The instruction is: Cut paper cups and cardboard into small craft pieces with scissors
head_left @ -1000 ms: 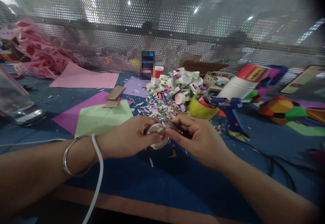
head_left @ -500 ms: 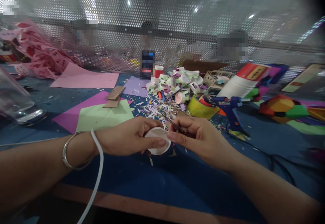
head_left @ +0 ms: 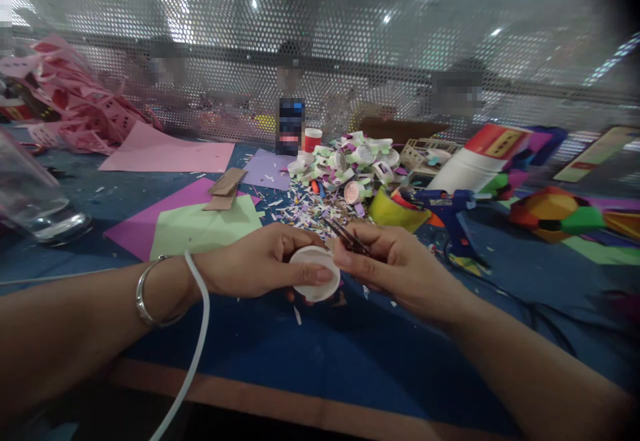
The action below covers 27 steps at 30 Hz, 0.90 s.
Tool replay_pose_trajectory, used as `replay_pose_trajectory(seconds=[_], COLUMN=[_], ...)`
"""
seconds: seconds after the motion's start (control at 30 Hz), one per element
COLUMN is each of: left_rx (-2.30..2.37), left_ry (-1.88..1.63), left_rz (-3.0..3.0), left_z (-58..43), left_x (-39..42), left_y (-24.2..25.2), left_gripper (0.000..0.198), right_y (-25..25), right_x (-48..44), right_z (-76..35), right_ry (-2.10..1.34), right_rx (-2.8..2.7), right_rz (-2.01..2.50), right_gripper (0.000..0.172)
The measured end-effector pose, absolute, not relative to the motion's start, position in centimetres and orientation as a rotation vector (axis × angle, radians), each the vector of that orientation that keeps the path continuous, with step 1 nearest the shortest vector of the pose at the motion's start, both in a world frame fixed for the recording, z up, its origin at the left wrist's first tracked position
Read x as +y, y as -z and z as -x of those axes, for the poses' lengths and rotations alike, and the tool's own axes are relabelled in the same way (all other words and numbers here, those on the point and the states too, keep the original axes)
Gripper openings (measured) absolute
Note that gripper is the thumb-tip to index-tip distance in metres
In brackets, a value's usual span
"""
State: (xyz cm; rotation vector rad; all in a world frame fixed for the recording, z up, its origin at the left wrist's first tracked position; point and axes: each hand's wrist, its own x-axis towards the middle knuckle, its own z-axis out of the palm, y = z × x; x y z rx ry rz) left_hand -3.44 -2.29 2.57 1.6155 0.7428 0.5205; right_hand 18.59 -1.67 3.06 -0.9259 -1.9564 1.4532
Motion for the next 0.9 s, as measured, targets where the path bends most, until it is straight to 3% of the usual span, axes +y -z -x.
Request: replay_pose_trajectory(seconds=[0.3,0.9], left_rx=[0.834,0.885], left_ry=[-0.695,-0.801], left_rz=[-1.627,-1.833], left_z=[3.6,3.5], left_x=[-2.1,-2.6], left_y=[-3.0,-2.7], left_gripper=[0.023,0.026], right_y=[-2.7,-2.9], right_x=[-1.6,-2.4], right_z=[-18.8,-18.6], right_ry=[-1.012,-0.698], right_rx=[-2.134,-2.324], right_rz=[1.020,1.030], right_gripper=[0.038,0.040])
